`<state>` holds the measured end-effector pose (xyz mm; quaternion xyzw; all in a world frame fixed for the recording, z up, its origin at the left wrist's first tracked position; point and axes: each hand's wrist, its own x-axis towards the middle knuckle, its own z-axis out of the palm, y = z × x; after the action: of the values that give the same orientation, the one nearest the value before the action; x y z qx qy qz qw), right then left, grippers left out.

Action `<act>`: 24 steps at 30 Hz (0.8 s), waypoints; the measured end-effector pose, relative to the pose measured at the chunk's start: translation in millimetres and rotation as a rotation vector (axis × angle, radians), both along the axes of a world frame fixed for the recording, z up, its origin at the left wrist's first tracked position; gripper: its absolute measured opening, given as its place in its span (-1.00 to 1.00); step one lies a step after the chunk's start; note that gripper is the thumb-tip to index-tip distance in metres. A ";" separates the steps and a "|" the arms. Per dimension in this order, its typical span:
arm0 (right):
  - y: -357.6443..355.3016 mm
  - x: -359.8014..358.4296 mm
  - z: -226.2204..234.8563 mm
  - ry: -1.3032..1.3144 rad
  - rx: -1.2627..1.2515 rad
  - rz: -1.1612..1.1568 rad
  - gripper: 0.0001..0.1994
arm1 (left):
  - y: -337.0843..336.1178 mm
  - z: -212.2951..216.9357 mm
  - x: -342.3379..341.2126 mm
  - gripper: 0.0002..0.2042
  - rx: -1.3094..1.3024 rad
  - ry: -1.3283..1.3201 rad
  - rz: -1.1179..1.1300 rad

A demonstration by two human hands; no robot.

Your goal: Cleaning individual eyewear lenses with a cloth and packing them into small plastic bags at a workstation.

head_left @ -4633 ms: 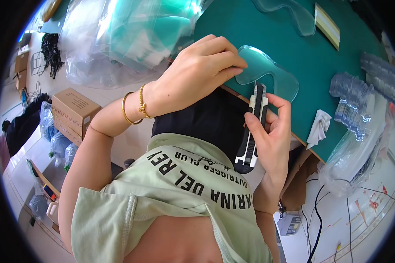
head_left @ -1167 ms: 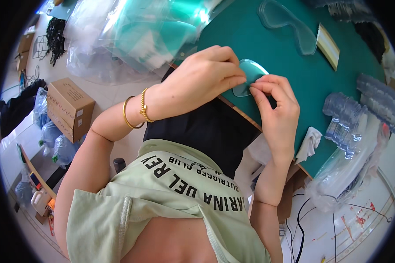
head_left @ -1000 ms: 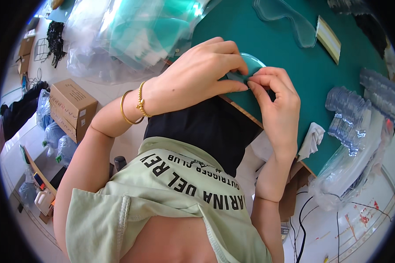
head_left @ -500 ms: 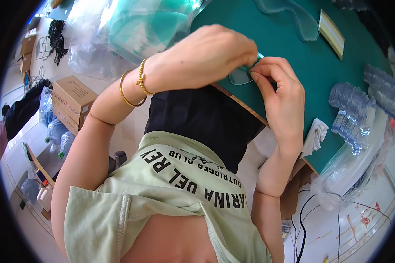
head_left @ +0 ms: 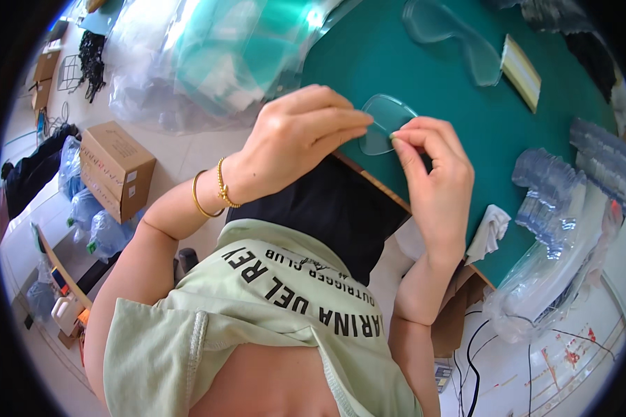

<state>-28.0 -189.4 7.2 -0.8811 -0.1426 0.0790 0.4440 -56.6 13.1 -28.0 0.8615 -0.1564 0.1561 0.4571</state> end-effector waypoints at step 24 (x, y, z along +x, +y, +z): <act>-91.4 222.7 23.0 0.151 -1.181 -0.125 -0.12 | 2.3 -19.0 5.4 -0.84 0.062 -0.194 -0.104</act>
<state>194.7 -280.8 30.2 -0.9774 0.0093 0.1812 -0.1082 -51.2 15.4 -47.0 0.8468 -0.2490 0.2100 0.4205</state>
